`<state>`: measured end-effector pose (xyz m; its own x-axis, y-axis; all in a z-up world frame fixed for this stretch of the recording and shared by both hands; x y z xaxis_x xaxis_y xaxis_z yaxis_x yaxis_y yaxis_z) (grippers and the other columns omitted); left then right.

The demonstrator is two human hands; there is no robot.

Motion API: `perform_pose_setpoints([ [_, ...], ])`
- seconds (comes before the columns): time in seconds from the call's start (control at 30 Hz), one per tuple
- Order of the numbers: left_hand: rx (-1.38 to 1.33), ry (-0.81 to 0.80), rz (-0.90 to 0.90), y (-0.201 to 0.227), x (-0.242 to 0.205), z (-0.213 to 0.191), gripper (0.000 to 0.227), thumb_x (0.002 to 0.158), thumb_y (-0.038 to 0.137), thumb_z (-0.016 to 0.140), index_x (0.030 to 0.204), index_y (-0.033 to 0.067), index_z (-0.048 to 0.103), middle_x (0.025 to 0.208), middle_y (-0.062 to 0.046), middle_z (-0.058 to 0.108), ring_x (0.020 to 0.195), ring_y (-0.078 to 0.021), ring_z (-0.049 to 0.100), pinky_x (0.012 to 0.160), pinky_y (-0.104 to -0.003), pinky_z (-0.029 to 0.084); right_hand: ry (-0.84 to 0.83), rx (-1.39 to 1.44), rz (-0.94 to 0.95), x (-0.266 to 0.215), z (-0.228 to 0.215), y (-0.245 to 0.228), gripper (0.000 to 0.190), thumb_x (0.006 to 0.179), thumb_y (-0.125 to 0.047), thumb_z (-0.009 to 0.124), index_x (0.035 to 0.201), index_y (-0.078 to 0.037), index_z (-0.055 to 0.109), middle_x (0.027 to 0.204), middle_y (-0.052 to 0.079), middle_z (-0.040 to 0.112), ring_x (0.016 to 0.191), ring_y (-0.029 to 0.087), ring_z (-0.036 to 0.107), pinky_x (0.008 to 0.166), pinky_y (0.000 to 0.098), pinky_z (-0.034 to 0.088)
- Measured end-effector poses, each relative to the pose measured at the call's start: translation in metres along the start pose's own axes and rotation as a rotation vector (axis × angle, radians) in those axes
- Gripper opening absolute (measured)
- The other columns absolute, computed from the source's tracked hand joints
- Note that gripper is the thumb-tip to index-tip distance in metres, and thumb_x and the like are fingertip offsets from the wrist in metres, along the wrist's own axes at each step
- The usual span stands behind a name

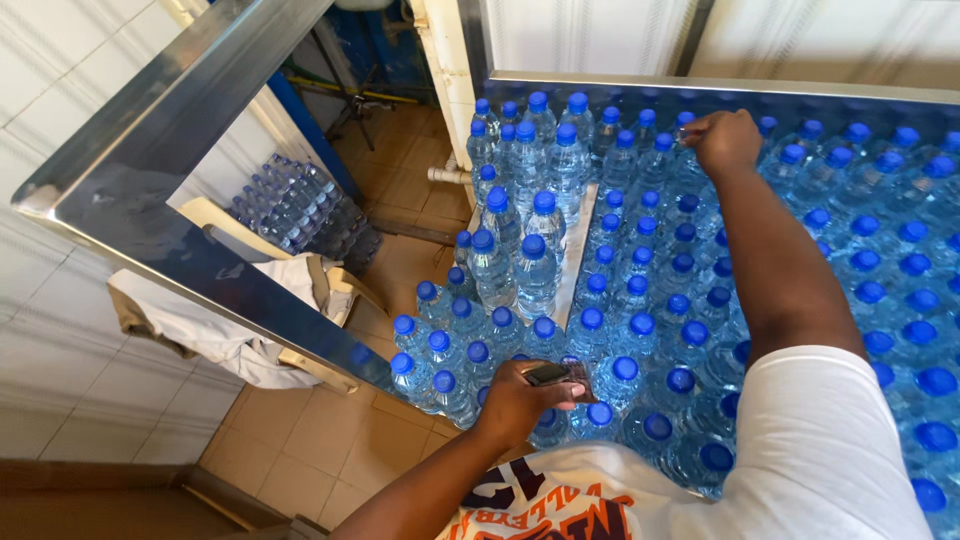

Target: The person applies small labels to the necks of many water bottles arranged on a metal tray. They pick up each bottle, place a label, and return it to the tray, repeating this process across the tray.

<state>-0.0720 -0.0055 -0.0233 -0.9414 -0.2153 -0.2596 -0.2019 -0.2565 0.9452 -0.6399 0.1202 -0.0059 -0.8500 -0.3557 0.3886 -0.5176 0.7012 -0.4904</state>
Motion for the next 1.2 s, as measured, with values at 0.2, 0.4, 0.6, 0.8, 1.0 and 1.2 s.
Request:
perform_pose_setpoints([
  [0.2, -0.058, 0.114, -0.013, -0.009, 0.006, -0.015, 0.02, 0.086, 0.016, 0.09, 0.098, 0.0005, 0.085, 0.093, -0.014, 0.086, 0.093, -0.029, 0.087, 0.079, -0.036, 0.073, -0.047, 0.166, -0.242, 0.058, 0.089, 0.05, 0.021, 0.101, -0.005, 0.082, 0.116, -0.017, 0.09, 0.095, 0.004, 0.084, 0.096, 0.01, 0.078, 0.095, 0.0235, 0.054],
  [0.4, -0.11, 0.15, 0.006, -0.017, 0.004, -0.019, 0.026, 0.083, 0.017, 0.094, 0.098, -0.0019, 0.085, 0.091, -0.012, 0.084, 0.089, -0.026, 0.083, 0.078, -0.037, 0.073, 0.101, 0.06, -0.419, 0.025, 0.045, -0.009, 0.019, 0.107, -0.012, 0.091, 0.125, -0.004, 0.089, 0.12, 0.02, 0.081, 0.109, 0.041, 0.072, 0.092, 0.0525, 0.054],
  [0.6, -0.057, 0.17, 0.013, -0.018, 0.003, -0.019, 0.022, 0.082, 0.017, 0.095, 0.093, 0.0006, 0.084, 0.086, -0.01, 0.082, 0.084, -0.0228, 0.083, 0.074, -0.034, 0.073, -0.244, -0.141, -0.437, 0.028, 0.084, -0.006, 0.023, 0.111, -0.02, 0.078, 0.131, -0.015, 0.088, 0.148, 0.021, 0.075, 0.135, 0.045, 0.066, 0.108, 0.0594, 0.054],
  [0.8, -0.012, 0.185, 0.01, -0.017, 0.0, -0.021, 0.02, 0.084, 0.018, 0.094, 0.085, 0.0041, 0.081, 0.078, -0.005, 0.077, 0.079, -0.0175, 0.078, 0.072, -0.034, 0.072, -0.189, -0.235, -0.394, 0.018, 0.079, -0.02, 0.034, 0.101, -0.019, 0.088, 0.135, -0.012, 0.087, 0.132, 0.02, 0.076, 0.117, 0.045, 0.071, 0.094, 0.0553, 0.059],
  [1.0, -0.007, 0.177, 0.056, -0.014, -0.004, -0.025, 0.021, 0.085, 0.019, 0.094, 0.084, 0.005, 0.079, 0.076, -0.003, 0.074, 0.076, -0.0168, 0.077, 0.068, -0.032, 0.068, -0.264, -0.296, -0.042, -0.001, 0.063, -0.033, 0.056, 0.105, -0.028, 0.086, 0.152, -0.004, 0.07, 0.138, 0.033, 0.063, 0.12, 0.059, 0.064, 0.088, 0.0674, 0.058],
  [1.2, -0.09, 0.281, 0.076, 0.018, -0.011, -0.043, 0.016, 0.088, 0.02, 0.087, 0.095, 0.0051, 0.088, 0.086, -0.01, 0.086, 0.077, -0.0187, 0.079, 0.075, -0.033, 0.064, 0.079, -0.452, -0.229, -0.03, 0.017, -0.106, 0.072, 0.106, -0.038, 0.093, 0.155, 0.003, 0.06, 0.153, 0.032, 0.053, 0.1, 0.051, 0.077, 0.071, 0.0595, 0.066],
])
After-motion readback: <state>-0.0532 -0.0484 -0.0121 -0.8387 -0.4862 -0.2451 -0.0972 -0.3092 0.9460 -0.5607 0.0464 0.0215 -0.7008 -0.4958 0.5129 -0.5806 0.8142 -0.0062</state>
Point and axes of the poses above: each hand's wrist, its own x-axis towards the middle knuckle, its own z-axis out of the palm, y = z × x, the point moved 8 cm from there along x, towards the middle knuckle
